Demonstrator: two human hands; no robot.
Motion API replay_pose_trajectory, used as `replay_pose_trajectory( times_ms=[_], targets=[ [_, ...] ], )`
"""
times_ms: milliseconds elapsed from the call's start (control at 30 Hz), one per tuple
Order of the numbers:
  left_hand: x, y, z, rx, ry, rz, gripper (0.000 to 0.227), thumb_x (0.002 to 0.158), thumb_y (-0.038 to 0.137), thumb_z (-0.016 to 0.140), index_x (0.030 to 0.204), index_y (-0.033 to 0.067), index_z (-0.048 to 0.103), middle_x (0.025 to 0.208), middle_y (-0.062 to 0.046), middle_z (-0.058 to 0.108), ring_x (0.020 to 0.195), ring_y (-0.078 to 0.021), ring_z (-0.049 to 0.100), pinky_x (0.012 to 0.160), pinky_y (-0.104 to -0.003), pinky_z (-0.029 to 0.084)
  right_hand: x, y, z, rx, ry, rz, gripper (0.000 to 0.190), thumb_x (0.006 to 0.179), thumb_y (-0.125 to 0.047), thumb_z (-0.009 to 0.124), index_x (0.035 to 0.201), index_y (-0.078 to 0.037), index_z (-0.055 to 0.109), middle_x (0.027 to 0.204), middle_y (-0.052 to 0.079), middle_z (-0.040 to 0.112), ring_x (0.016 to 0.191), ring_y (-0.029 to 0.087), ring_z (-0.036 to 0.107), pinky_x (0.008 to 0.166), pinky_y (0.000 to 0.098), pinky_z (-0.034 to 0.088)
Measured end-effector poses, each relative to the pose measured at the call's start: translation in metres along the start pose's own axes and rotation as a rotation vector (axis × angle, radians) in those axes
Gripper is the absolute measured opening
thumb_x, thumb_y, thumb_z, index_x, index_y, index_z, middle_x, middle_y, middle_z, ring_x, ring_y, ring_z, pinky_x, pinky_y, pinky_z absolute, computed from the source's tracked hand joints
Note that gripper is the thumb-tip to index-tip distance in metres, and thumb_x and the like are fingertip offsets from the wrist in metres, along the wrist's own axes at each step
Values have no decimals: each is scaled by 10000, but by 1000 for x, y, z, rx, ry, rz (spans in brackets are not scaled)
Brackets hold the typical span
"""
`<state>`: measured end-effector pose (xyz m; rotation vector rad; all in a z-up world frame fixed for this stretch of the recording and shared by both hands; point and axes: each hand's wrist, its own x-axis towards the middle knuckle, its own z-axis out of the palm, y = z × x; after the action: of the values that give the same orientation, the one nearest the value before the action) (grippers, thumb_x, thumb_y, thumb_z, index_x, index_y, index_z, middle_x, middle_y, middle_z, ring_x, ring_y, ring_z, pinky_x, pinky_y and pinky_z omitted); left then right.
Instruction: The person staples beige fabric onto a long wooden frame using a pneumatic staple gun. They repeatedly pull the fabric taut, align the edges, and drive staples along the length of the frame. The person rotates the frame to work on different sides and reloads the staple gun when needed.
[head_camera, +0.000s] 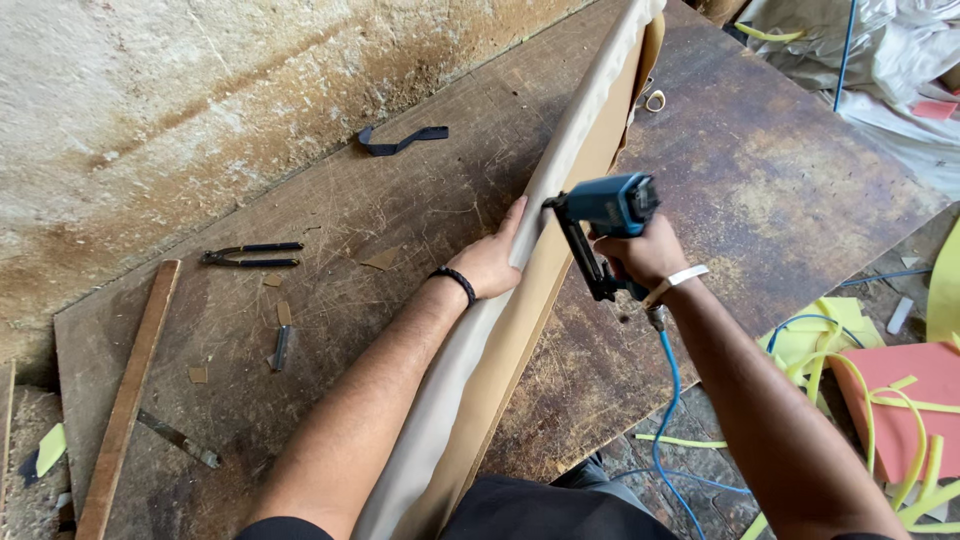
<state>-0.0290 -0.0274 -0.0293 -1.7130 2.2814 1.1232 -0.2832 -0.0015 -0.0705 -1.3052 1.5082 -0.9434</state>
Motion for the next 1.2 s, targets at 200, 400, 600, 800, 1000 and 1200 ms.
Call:
replay_pose_trajectory(
  times_ms=[200,400,600,800,1000,1200],
  targets=[
    [-6,6,-5,55,-7,-8,1193,833,49,657,1613,315,-205,1203,-235,701,992,-330,738,953,-460,583,-22,5,17,-53,-61,19,284,732,-74,805,1009,-44,749,743,67,721,551,145,637,517,328,517],
    [-7,2,-11,110,-34,1,1294,767,28,726,1596,278,-235,1179,-239,709,975,-327,739,941,-453,589,-37,29,31,-43,-108,-91,311,719,-103,804,1019,-45,748,843,54,771,686,137,704,631,326,575],
    [-12,-14,8,-131,-51,14,1231,837,228,728,1624,237,-219,1368,-271,587,1165,-363,657,1029,-498,525,-16,93,36,-547,-57,202,422,847,-309,782,1209,-105,709,959,143,780,776,225,768,760,362,621],
    [-50,-72,53,-503,-56,167,1106,871,618,584,1643,239,-111,1628,-252,325,1414,-376,482,1143,-588,422,-48,135,63,-743,-1,76,627,765,-334,827,1342,-152,662,1259,201,661,1134,348,629,957,493,522],
    [-115,-100,99,-845,-176,341,1170,778,833,400,1642,234,-113,1679,-228,150,1453,-414,357,1076,-627,412,-103,58,146,783,61,551,549,1005,-480,591,1190,34,646,1134,221,702,1003,346,679,889,500,536],
    [-141,-118,131,-960,-37,590,1074,936,830,326,1678,137,-24,1769,-210,-18,1627,-377,68,1274,-576,187,-101,18,191,701,595,367,378,1047,-363,528,1076,-13,669,947,136,730,800,244,667,777,411,551]
  ],
)
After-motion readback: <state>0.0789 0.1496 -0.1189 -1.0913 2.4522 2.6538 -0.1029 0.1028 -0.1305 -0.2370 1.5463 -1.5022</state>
